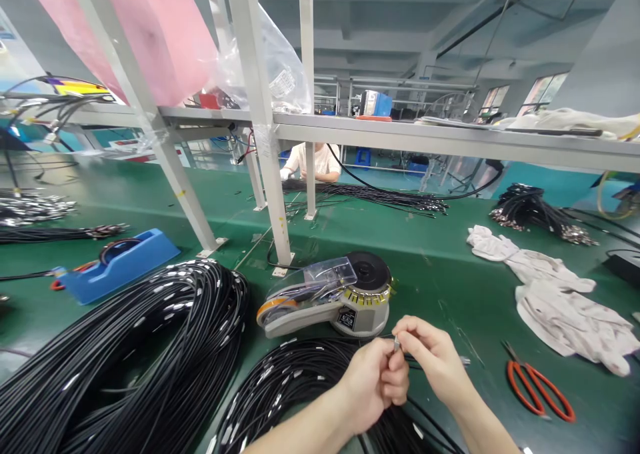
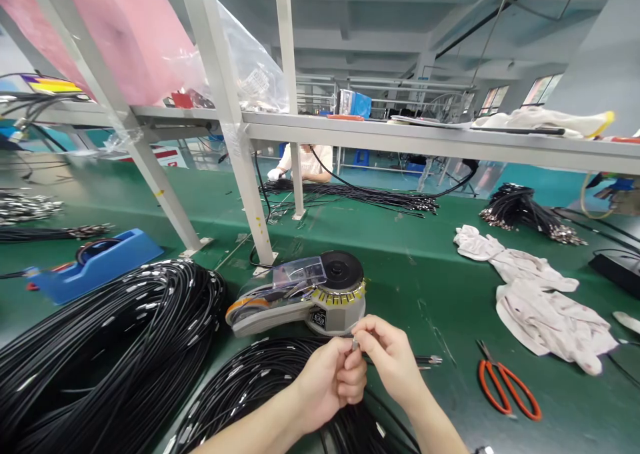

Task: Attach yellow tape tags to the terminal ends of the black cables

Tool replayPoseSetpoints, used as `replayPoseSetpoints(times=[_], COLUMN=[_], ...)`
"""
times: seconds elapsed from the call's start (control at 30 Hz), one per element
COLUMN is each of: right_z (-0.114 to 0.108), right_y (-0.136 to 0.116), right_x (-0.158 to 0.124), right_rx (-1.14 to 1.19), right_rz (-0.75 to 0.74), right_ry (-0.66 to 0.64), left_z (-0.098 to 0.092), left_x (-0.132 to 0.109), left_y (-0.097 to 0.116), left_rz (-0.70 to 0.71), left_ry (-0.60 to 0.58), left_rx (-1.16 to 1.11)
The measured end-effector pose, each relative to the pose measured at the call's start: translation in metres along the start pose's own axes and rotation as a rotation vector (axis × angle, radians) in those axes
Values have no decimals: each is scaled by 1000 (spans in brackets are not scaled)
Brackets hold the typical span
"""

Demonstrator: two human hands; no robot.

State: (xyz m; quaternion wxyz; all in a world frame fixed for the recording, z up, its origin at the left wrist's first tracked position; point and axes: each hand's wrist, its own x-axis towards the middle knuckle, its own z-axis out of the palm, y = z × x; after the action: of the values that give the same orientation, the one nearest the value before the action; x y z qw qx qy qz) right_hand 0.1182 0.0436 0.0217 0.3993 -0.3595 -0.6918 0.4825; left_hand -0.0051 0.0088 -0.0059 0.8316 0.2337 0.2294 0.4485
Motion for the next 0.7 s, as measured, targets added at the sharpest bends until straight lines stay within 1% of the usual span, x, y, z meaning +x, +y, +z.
replayPoseSetpoints(times=[0.1, 0.2, 0.3, 0.4, 0.47, 0.57, 0.63, 0.7], right_z=[0, 1, 2, 2, 1, 0, 2, 4], right_y=[1, 2, 5, 10, 14, 16, 15, 15], right_x=[1, 1, 1, 1, 2, 4, 4, 4], right_rx=[4, 50, 111, 166, 215, 311, 409, 525], right_rz=[-12, 28, 65, 72, 84, 104, 134, 182], right_ry=[22, 16, 3, 28, 68, 120, 94, 9], left_z=[0, -1, -2, 0, 4, 9, 10, 10], left_x=[-1, 0, 2, 1, 0, -3, -4, -4], left_y=[-1, -3, -2, -2, -2, -2, -2, -2], left_rz=[42, 75, 63, 44, 123, 298, 363, 398], left_ry=[-6, -12, -26, -24, 49, 186, 235, 261], left_rx=[1, -14, -34, -23, 48, 191, 256, 286])
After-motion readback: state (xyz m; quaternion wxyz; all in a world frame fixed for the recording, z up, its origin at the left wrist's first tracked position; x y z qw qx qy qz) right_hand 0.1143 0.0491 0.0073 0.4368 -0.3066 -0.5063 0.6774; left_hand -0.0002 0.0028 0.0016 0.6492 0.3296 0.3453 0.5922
